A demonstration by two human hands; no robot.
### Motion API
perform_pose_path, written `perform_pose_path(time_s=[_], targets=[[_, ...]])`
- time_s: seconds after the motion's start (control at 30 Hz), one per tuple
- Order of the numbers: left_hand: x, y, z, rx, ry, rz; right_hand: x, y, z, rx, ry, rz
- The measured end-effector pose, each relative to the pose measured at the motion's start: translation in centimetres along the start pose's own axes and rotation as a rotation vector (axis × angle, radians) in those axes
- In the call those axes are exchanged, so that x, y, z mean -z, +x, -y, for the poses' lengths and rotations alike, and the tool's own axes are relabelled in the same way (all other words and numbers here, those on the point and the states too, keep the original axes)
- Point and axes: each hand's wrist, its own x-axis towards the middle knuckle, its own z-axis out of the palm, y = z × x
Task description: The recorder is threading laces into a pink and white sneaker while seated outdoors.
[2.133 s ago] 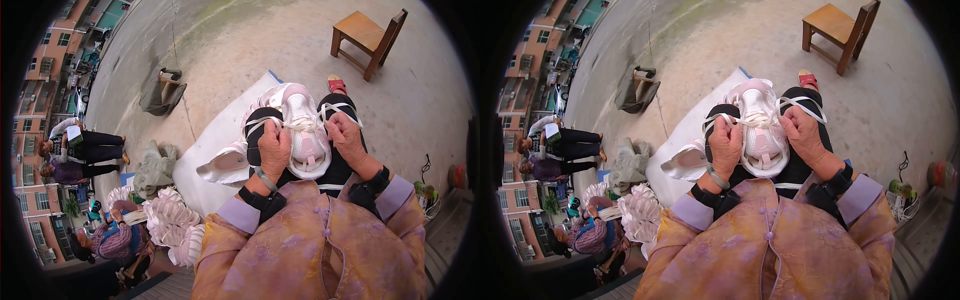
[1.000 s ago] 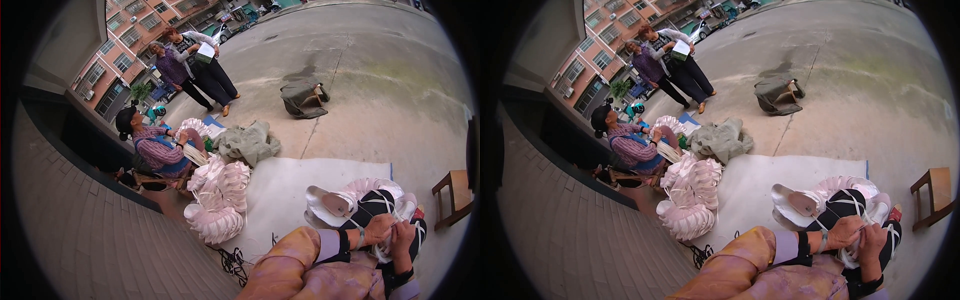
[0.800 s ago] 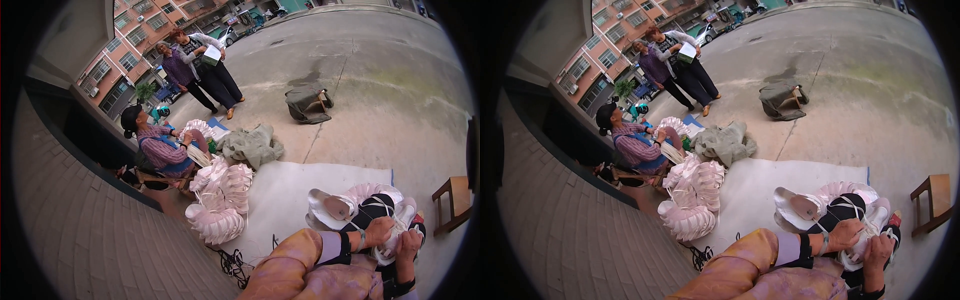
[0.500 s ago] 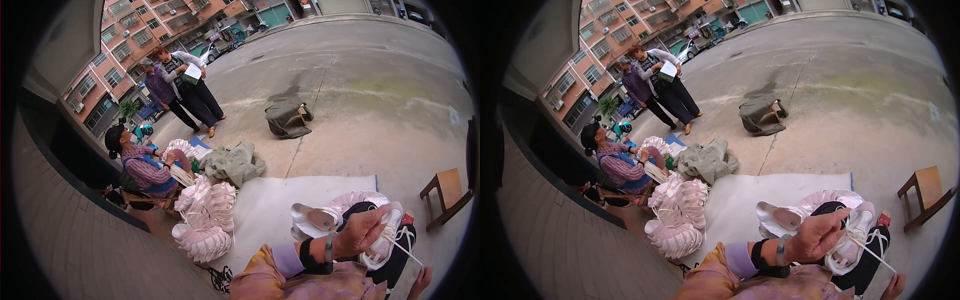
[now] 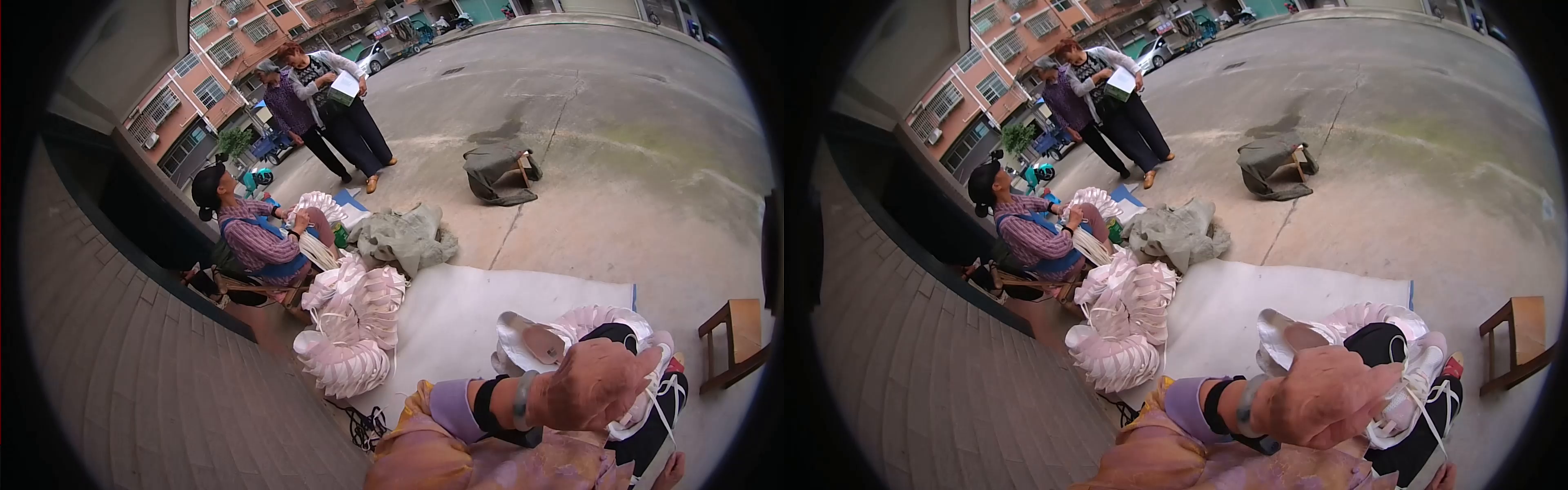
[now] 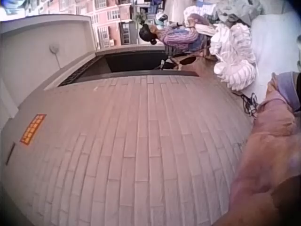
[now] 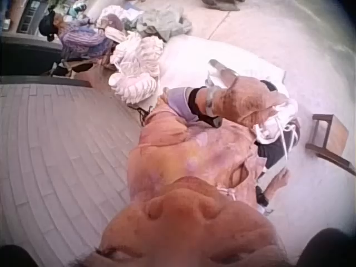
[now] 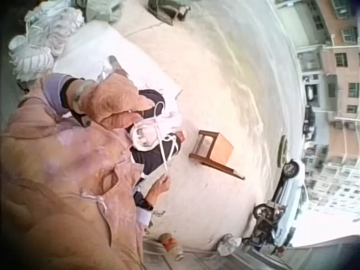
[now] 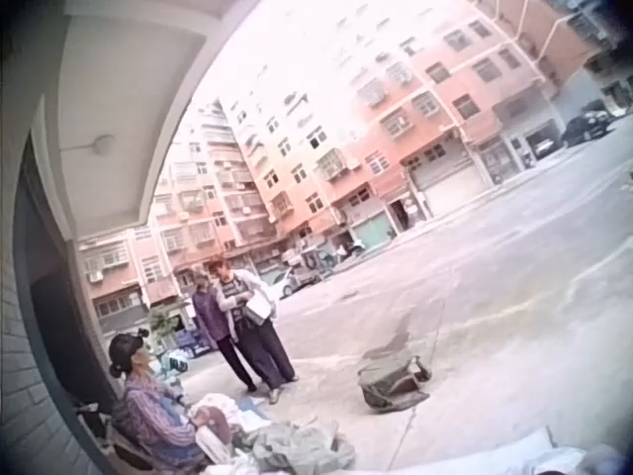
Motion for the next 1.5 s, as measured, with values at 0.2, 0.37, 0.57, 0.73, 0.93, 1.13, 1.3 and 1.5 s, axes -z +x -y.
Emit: perform_pose_path(time_s=[0.2,0.37,0.57,0.73,0.93,1.13,1.3,1.5], targets=[[-5.6,-10.9,8.2,0.446,0.074,0.298,-0.3,-1.0,-9.7,0.026,-0.108,-0.182],[-5.7,-12.8,11.4,0.769,0.044,0.336,0.8,-1.7,-9.1,-0.172,-0.107,-0.005],[-6.0,-10.0,9.2,0.674,-0.019,0.164,-0.9,2.1,1.5,0.27,-0.161,-0.023],[2.0,1.8,2.3,0.092,0.132,0.065,-3.0,1.1,1.9,0.446,-0.001,-0.02],[6.4,6.0,-3.9,-0.024,0.228,-0.314,-5.3,3.0,1.1,0.326,0.26,0.115],[7.2,5.8,-4.9,-0.187,0.321,-0.225,-5.0,4.6,3.6,0.334,0.16,0.107],[7.8,6.3,-5.2,-0.311,0.298,-0.154,-5.8,3.3,0.2,0.343,0.197,0.007],[2.8,2.9,0.3,-0.007,0.204,-0.071,-3.2,2.7,4.8,0.307,0.112,-0.021]])
